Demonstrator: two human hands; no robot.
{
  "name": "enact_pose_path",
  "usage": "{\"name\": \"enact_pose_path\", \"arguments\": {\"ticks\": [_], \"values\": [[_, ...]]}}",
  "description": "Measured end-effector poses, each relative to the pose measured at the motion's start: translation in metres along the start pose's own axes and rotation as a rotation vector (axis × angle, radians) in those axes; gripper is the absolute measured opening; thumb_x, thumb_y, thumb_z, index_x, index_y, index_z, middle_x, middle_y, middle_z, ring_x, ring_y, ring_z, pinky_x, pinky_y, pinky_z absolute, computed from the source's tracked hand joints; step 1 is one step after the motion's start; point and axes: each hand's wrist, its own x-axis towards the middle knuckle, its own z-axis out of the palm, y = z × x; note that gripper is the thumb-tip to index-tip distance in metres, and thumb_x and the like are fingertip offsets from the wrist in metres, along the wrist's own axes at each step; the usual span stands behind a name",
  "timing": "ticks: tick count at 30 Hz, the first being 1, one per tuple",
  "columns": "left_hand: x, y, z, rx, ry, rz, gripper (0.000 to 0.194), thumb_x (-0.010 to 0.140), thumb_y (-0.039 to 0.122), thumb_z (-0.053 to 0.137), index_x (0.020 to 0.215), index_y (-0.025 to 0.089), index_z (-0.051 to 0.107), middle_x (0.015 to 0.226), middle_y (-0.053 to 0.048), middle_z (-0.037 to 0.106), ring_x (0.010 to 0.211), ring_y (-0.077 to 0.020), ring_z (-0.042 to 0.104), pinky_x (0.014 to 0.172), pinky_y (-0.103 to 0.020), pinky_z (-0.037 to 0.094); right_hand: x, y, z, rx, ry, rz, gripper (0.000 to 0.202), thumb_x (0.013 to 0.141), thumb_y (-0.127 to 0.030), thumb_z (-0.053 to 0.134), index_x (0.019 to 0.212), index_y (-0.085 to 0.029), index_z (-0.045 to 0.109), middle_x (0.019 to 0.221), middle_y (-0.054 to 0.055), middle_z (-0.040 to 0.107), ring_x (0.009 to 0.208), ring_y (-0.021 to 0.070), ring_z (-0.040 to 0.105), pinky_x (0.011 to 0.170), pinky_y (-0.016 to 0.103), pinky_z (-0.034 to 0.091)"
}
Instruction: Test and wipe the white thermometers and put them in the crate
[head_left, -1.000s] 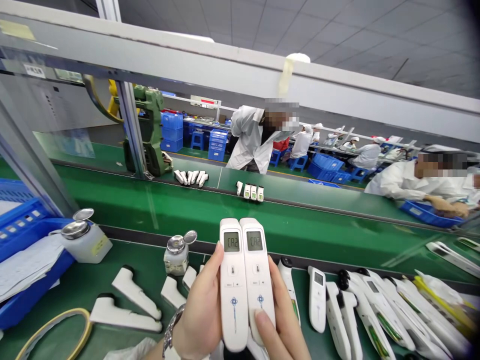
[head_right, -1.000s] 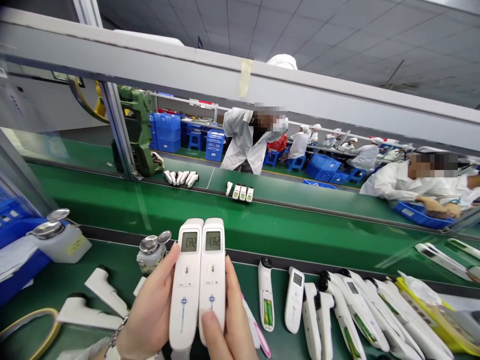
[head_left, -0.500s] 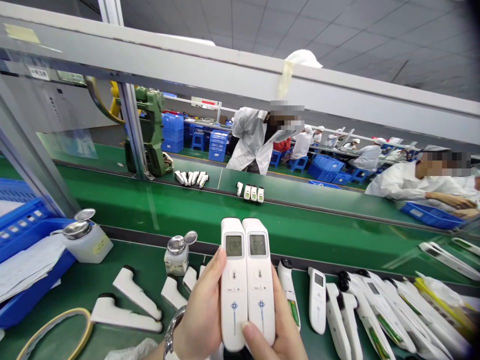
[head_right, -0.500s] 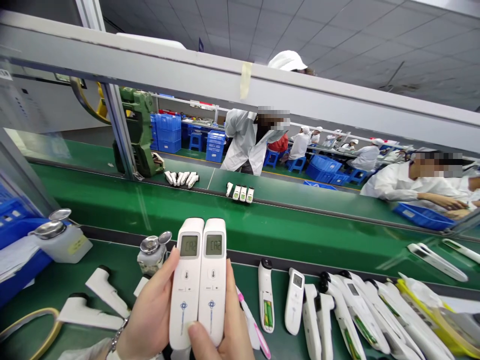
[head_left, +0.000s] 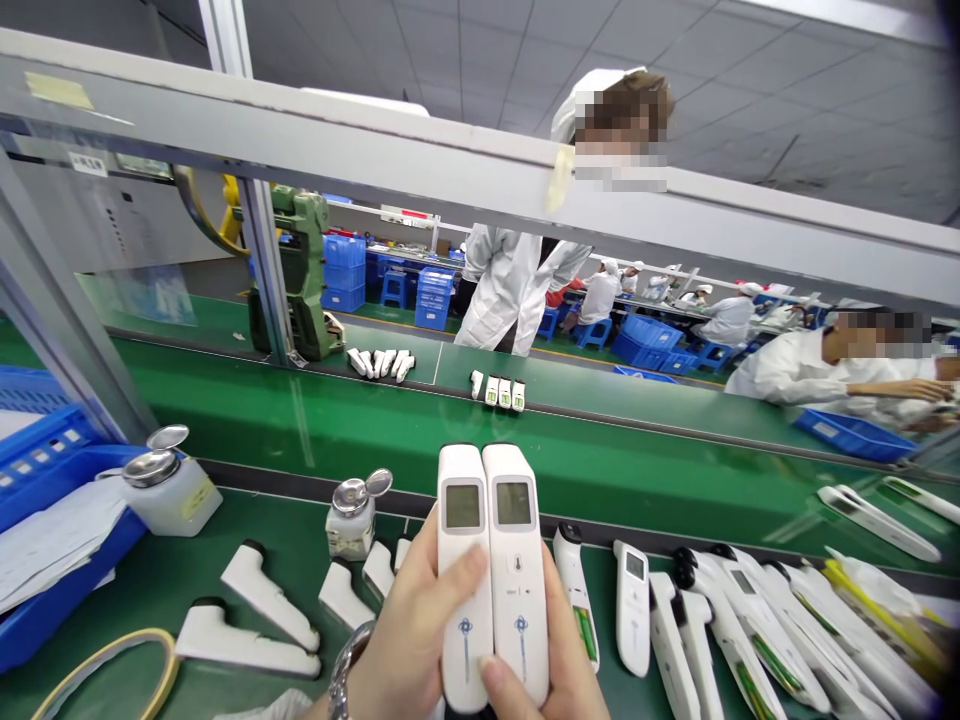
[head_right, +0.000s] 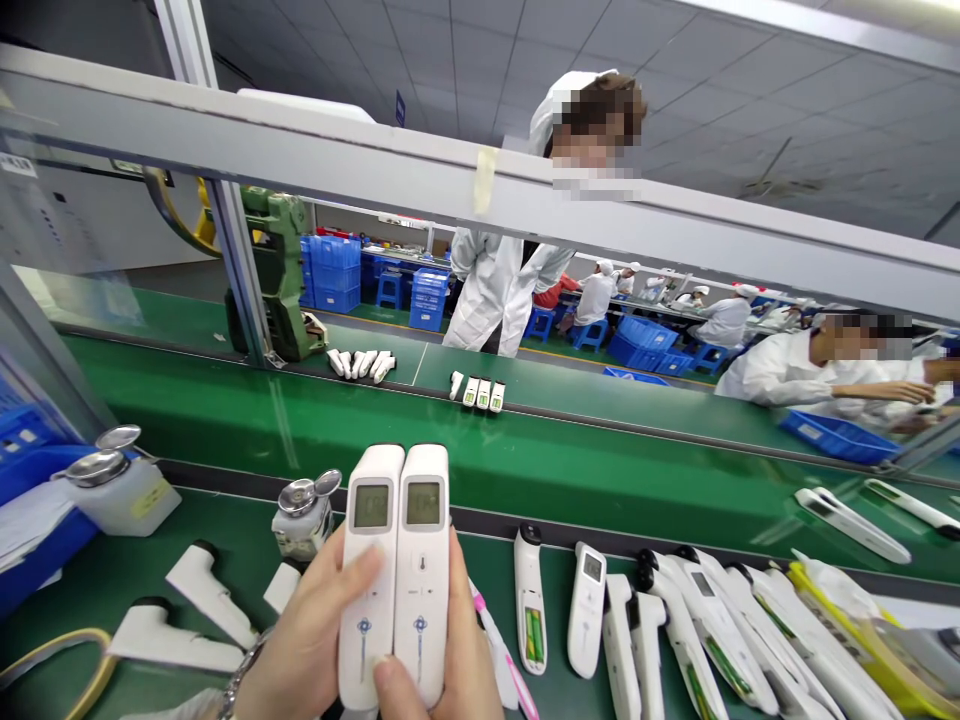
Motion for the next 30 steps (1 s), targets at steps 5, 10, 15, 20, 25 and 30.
{"name": "enact_pose_path", "arguments": {"ticks": [5,10,15,20,25,30], "values": [[0.001,-0.001,-0.003,0.261,0.000,0.144,0.036,0.070,0.026,0.073,0.101,0.019,0.055,0.088,-0.005,0.068,0.075,-0.0164,0.063,0.067,-0.028,0.052,0.023,-0.014,-0.028,-0.277,0.051,-0.238,0.057,0.086,-0.049,0.047,0.137,-0.030,0.033,0.115,0.011,0.050,0.094,0.0269,0.055,0.070,0.036,0.050],[-0.001,-0.008,0.004,0.373,-0.112,0.018,0.042,0.067,0.029,0.075,0.102,0.018,0.056,0.095,-0.007,0.068,0.079,-0.0172,0.062,0.070,-0.028,0.051,0.036,-0.029,-0.051,-0.337,0.147,-0.294,0.059,0.083,-0.043,0.056,0.135,-0.032,0.031,0.129,0.009,0.039,0.113,0.0272,0.043,0.080,0.036,0.045],[-0.004,-0.014,0.009,0.444,-0.127,-0.020,0.049,0.061,0.030,0.078,0.104,0.018,0.057,0.092,-0.006,0.070,0.078,-0.0167,0.062,0.068,-0.025,0.049,0.042,-0.033,-0.071,-0.320,0.302,-0.302,0.018,0.089,-0.029,0.051,0.103,-0.030,0.061,0.120,0.004,0.050,0.116,0.0236,0.045,0.089,0.036,0.040],[-0.004,-0.015,0.011,0.389,-0.065,-0.077,0.045,0.059,0.028,0.079,0.097,0.017,0.058,0.084,-0.006,0.070,0.075,-0.0182,0.063,0.066,-0.027,0.050,0.040,-0.033,-0.081,-0.144,0.427,-0.315,0.023,0.093,-0.029,0.042,0.101,-0.032,0.063,0.119,0.003,0.052,0.110,0.0224,0.048,0.087,0.036,0.039],[-0.003,-0.015,0.012,0.264,-0.026,-0.110,0.041,0.062,0.022,0.077,0.097,0.017,0.057,0.081,-0.006,0.069,0.068,-0.0193,0.064,0.061,-0.030,0.052,0.029,-0.029,-0.066,-0.142,0.019,-0.205,0.043,0.092,-0.033,0.043,0.135,-0.032,0.038,0.133,0.006,0.043,0.114,0.0245,0.047,0.084,0.034,0.047],[0.001,-0.011,0.008,0.218,0.084,-0.017,0.040,0.072,0.025,0.070,0.108,0.018,0.055,0.092,-0.007,0.068,0.081,-0.0210,0.065,0.072,-0.031,0.051,0.030,-0.028,-0.037,-0.041,-0.288,-0.002,0.072,0.087,-0.020,0.052,0.145,-0.032,0.011,0.137,0.004,0.048,0.118,0.0231,0.051,0.092,0.035,0.046]]}}
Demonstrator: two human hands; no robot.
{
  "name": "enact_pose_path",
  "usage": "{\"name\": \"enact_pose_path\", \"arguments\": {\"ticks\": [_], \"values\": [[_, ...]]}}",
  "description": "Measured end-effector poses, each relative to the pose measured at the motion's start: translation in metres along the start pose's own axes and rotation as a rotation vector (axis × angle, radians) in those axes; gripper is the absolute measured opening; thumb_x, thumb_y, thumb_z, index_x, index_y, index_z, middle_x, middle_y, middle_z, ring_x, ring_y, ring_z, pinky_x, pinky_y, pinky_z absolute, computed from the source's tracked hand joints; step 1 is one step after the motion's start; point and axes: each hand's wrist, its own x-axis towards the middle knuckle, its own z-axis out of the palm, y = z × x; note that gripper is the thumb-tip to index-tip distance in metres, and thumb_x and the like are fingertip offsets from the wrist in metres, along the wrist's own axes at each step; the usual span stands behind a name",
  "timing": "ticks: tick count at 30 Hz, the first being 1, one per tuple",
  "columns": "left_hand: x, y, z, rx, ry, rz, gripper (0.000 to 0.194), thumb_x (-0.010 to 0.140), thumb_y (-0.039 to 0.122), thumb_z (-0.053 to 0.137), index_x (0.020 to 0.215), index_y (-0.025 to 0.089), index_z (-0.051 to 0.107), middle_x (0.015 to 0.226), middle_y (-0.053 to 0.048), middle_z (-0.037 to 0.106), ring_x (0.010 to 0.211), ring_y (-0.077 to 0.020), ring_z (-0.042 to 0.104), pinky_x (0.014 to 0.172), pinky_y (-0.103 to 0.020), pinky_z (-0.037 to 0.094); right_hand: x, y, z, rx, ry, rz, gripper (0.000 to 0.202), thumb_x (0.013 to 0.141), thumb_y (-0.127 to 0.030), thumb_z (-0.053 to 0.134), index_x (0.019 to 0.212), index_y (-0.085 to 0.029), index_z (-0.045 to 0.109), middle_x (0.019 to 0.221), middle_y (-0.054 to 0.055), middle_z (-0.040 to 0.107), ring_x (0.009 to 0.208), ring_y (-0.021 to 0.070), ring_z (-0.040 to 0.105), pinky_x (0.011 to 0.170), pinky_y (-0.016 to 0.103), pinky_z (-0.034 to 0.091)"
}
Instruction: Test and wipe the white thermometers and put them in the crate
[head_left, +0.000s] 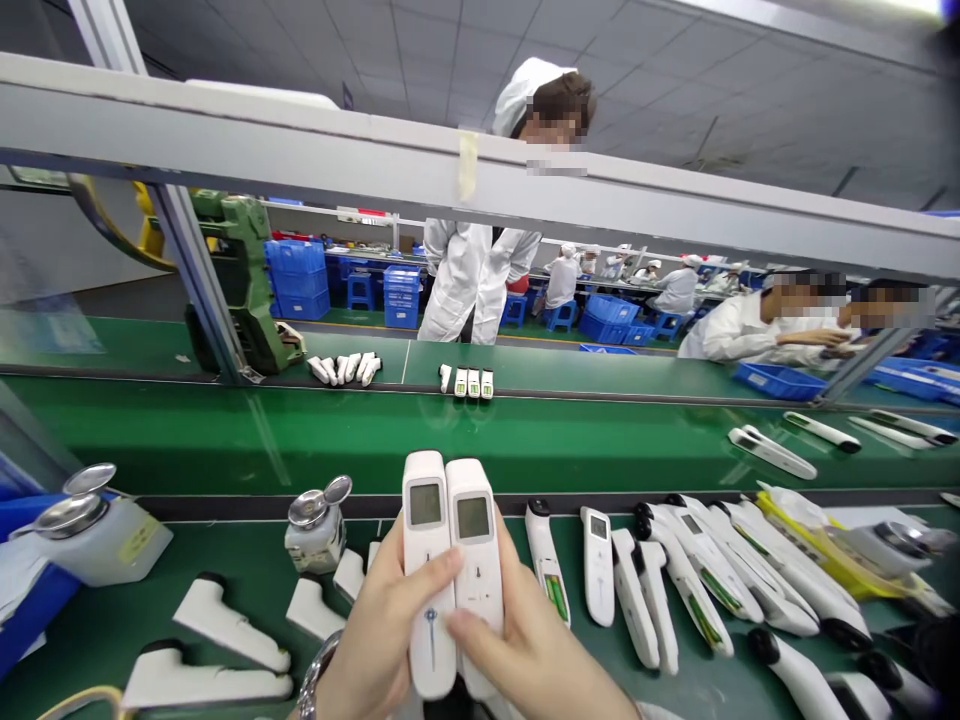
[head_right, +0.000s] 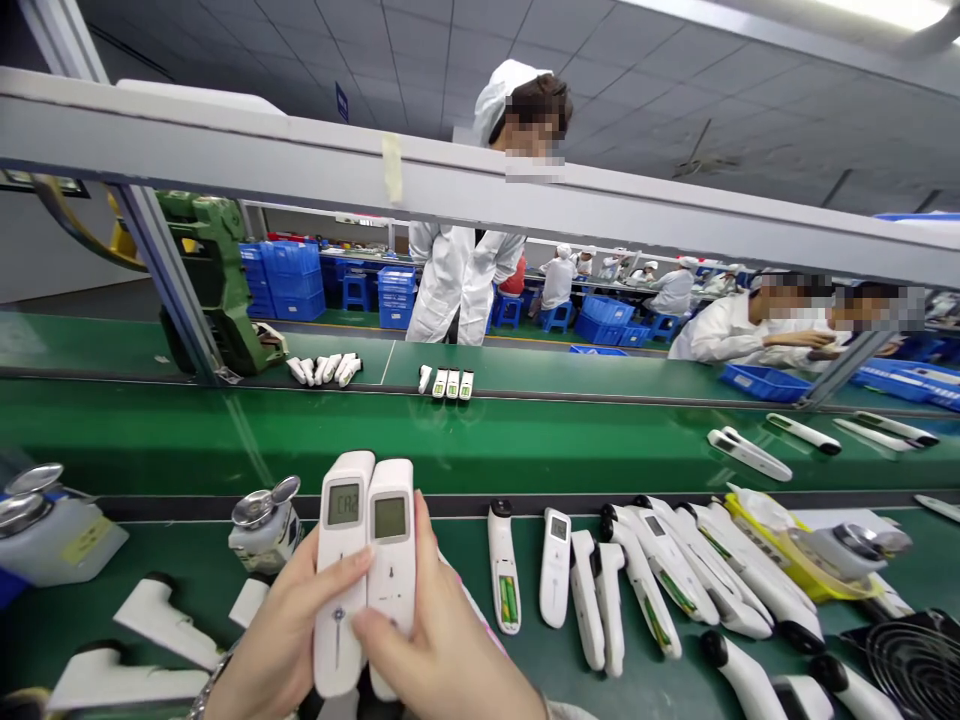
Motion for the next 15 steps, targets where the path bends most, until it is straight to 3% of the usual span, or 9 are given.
{"name": "enact_pose_path", "arguments": {"ticks": [4,9,15], "values": [[0.003,-0.004,-0.002,-0.057,0.026,0.131,0.046,0.082,0.030,0.060,0.126,0.028,0.046,0.124,-0.003,0.057,0.119,-0.0209,0.049,0.095,-0.029,0.041,0.005,0.005,0.016,-0.108,0.054,0.032,0.060,0.094,-0.023,0.040,0.145,-0.030,0.011,0.148,0.002,0.032,0.135,0.0210,0.030,0.110,0.042,0.026],[0.003,-0.009,0.001,-0.282,0.042,0.103,0.044,0.085,0.035,0.053,0.128,0.025,0.048,0.136,-0.003,0.049,0.131,-0.0233,0.034,0.105,-0.031,0.033,0.001,0.016,0.021,-0.094,0.233,0.068,0.052,0.095,-0.041,0.033,0.144,-0.027,0.021,0.153,-0.001,0.017,0.140,0.0193,0.010,0.115,0.042,0.007],[0.000,-0.003,0.000,-0.347,-0.089,0.007,0.053,0.085,0.022,0.055,0.135,0.029,0.040,0.139,-0.002,0.045,0.130,-0.0222,0.036,0.106,-0.032,0.032,-0.001,0.018,0.017,0.168,0.270,0.108,0.051,0.093,-0.042,0.039,0.141,-0.035,0.025,0.152,-0.005,0.020,0.139,0.0212,0.017,0.112,0.042,0.024]]}}
